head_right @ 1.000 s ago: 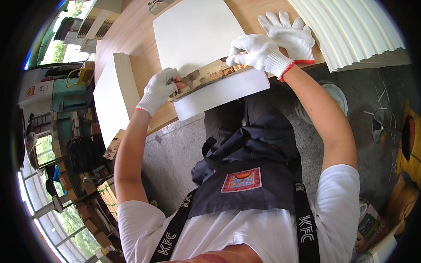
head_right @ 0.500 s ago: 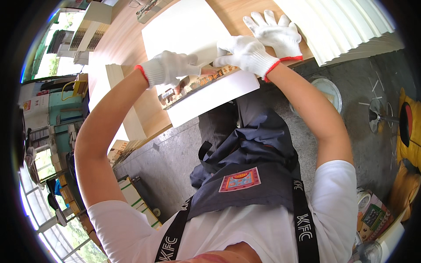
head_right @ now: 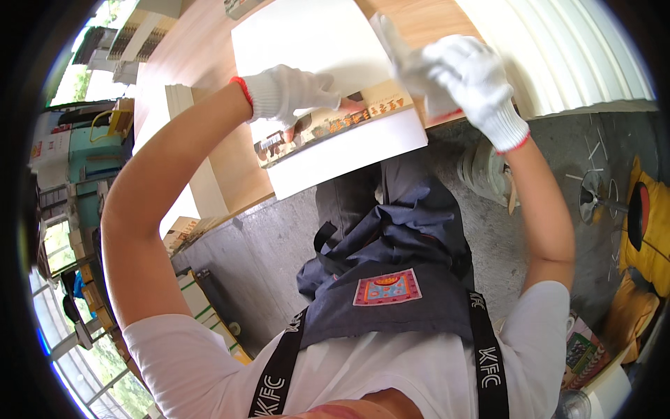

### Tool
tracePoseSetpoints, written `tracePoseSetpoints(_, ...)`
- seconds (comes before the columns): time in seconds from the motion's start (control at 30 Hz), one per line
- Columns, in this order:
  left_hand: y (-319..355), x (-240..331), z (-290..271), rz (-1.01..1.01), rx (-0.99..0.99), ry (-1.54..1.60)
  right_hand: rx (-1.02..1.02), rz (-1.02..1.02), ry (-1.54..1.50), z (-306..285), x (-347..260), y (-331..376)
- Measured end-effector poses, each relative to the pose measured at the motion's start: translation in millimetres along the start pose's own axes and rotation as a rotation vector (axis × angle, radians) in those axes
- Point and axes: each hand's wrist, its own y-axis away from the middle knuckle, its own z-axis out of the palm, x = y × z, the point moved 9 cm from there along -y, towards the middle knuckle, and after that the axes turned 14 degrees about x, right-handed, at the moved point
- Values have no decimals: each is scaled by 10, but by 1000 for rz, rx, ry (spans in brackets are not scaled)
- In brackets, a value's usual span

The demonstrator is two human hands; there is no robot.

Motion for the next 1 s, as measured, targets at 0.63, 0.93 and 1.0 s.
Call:
tracePoseSetpoints(0.63,-28,70,-153,54,155,44,-58,-485,-176,1800,-2394,-1)
tracePoseSetpoints(0.93,-96,-72,11,-164,-56,-79,-422,-285,-253,1571,-1696,69)
tracePoseSetpoints(1.0,-62,-76,100,-156,-63,-13,-296,-356,-313,987,-1179,105)
